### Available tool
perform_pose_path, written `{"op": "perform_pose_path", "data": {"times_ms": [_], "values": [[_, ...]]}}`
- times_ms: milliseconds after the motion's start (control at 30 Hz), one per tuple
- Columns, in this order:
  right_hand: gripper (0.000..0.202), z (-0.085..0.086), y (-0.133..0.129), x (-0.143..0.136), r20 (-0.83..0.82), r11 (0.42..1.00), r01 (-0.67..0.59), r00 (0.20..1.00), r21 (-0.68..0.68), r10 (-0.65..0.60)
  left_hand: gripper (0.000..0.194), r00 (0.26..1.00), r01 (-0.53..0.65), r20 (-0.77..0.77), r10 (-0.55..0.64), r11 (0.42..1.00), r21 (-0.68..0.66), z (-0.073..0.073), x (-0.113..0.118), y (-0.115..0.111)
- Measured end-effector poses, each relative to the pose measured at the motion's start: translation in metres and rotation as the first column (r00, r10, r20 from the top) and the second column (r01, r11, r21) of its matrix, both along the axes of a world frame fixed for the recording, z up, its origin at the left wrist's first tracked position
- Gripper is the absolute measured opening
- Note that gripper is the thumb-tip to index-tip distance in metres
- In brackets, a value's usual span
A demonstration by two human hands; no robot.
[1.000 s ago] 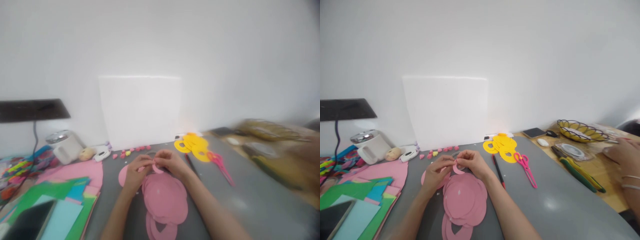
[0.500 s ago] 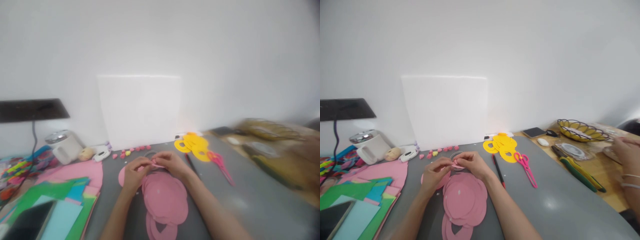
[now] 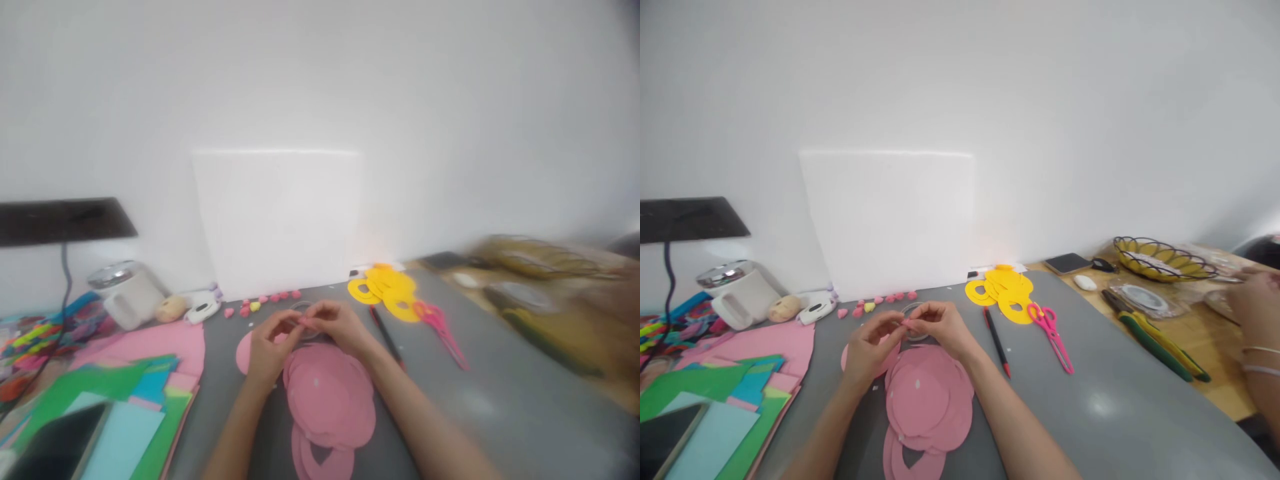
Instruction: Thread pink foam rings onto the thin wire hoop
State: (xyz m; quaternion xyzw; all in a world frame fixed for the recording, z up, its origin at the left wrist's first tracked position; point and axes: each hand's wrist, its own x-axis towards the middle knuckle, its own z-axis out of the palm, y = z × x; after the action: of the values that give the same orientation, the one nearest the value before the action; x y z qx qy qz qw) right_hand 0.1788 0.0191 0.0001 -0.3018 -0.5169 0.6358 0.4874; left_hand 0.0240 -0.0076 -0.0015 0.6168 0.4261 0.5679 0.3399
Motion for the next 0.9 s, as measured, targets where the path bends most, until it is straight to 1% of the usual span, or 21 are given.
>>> {"op": "perform_pose_path", "data": {"times_ms": [100, 233, 300, 400, 533, 667, 800, 900], "values": [[0.021, 0.003, -0.002, 0.003, 0.012, 0.999, -0.037, 0.999, 0.024, 0.036, 0.007, 1.0, 0.012, -0.016, -0.012, 1.0, 0.021, 0.0, -0.001, 0.0], [0.027, 0.006, -0.003, 0.007, 0.049, 0.992, -0.11, 0.993, 0.06, 0.108, 0.009, 0.999, -0.032, 0.01, 0.032, 0.999, -0.006, 0.0, -0.004, 0.001], [0.028, 0.006, -0.003, 0.007, 0.037, 0.993, -0.106, 0.994, 0.057, 0.104, 0.009, 0.999, -0.029, 0.026, 0.029, 1.0, 0.002, 0.001, -0.006, 0.001], [0.023, 0.003, -0.001, 0.006, -0.006, 0.997, -0.069, 0.998, 0.034, 0.07, 0.009, 0.999, -0.004, 0.036, 0.003, 0.999, 0.033, 0.002, -0.005, 0.001], [0.023, 0.001, -0.001, 0.001, -0.012, 1.0, -0.012, 1.0, -0.003, 0.012, 0.005, 0.999, 0.003, 0.036, -0.008, 0.993, 0.119, 0.004, -0.002, 0.0], [0.022, 0.0, -0.002, -0.003, -0.014, 1.0, 0.029, 0.999, -0.001, -0.029, 0.001, 0.999, -0.011, -0.033, 0.019, 0.974, 0.226, 0.004, -0.001, -0.002], [0.02, -0.003, -0.001, -0.004, -0.049, 0.999, 0.037, 0.998, -0.028, -0.038, 0.006, 0.992, -0.029, -0.108, 0.07, 0.94, 0.34, 0.003, 0.0, -0.002], [0.019, -0.002, -0.001, -0.004, -0.062, 0.998, 0.052, 0.997, -0.038, -0.054, 0.01, 0.981, -0.034, -0.163, 0.108, 0.916, 0.4, 0.002, 0.0, -0.001]]}}
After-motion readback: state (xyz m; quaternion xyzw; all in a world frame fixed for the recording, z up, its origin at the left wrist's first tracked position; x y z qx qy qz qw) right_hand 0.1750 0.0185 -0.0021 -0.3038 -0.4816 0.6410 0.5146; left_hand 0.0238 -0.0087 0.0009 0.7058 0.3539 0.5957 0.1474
